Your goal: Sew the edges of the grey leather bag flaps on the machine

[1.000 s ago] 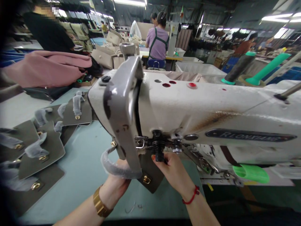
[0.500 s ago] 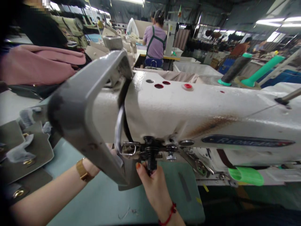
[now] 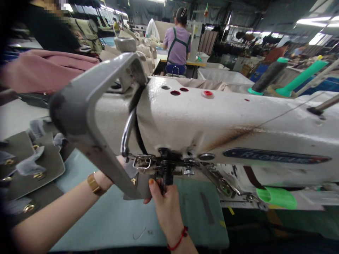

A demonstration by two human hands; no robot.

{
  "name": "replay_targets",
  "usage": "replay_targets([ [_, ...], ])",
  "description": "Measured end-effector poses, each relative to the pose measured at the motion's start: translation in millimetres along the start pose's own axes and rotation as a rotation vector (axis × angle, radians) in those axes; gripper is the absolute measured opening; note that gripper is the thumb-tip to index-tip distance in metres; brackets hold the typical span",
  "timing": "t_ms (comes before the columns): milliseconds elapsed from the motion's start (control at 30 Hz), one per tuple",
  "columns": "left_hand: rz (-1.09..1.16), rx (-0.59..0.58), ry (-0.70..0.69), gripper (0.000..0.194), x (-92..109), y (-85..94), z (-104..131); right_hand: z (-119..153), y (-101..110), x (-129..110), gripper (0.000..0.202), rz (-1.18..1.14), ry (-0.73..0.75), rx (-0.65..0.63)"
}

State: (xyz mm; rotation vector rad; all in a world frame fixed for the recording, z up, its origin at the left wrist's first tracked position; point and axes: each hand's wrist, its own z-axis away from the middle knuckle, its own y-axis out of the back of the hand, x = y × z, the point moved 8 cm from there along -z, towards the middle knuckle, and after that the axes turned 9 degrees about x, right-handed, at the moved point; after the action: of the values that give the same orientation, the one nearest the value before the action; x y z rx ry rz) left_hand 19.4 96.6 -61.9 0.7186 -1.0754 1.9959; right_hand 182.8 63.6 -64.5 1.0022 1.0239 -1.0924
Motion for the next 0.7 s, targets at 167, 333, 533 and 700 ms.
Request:
replay_targets([
  [167, 0.248, 0.143, -0.072, 0.017, -64, 26.6, 44, 11, 0, 0, 0.046, 0.015, 0.011, 0.011],
  [333, 0.208, 0.053, -0.13, 0.032, -98, -5.6, 78, 17, -3, 0, 0.046, -0.044, 0.011, -0.042],
  [533, -0.173, 0.368, 0.013, 0.046, -102, 21.0, 71, 21, 2, -7, 0.036, -0.044, 0.044, -0.105],
  [700, -0.296, 0.351, 0.013, 0.046, -97, 29.5, 71, 20, 6, 13, 0.032, -0.144, -0.096, -0.17],
])
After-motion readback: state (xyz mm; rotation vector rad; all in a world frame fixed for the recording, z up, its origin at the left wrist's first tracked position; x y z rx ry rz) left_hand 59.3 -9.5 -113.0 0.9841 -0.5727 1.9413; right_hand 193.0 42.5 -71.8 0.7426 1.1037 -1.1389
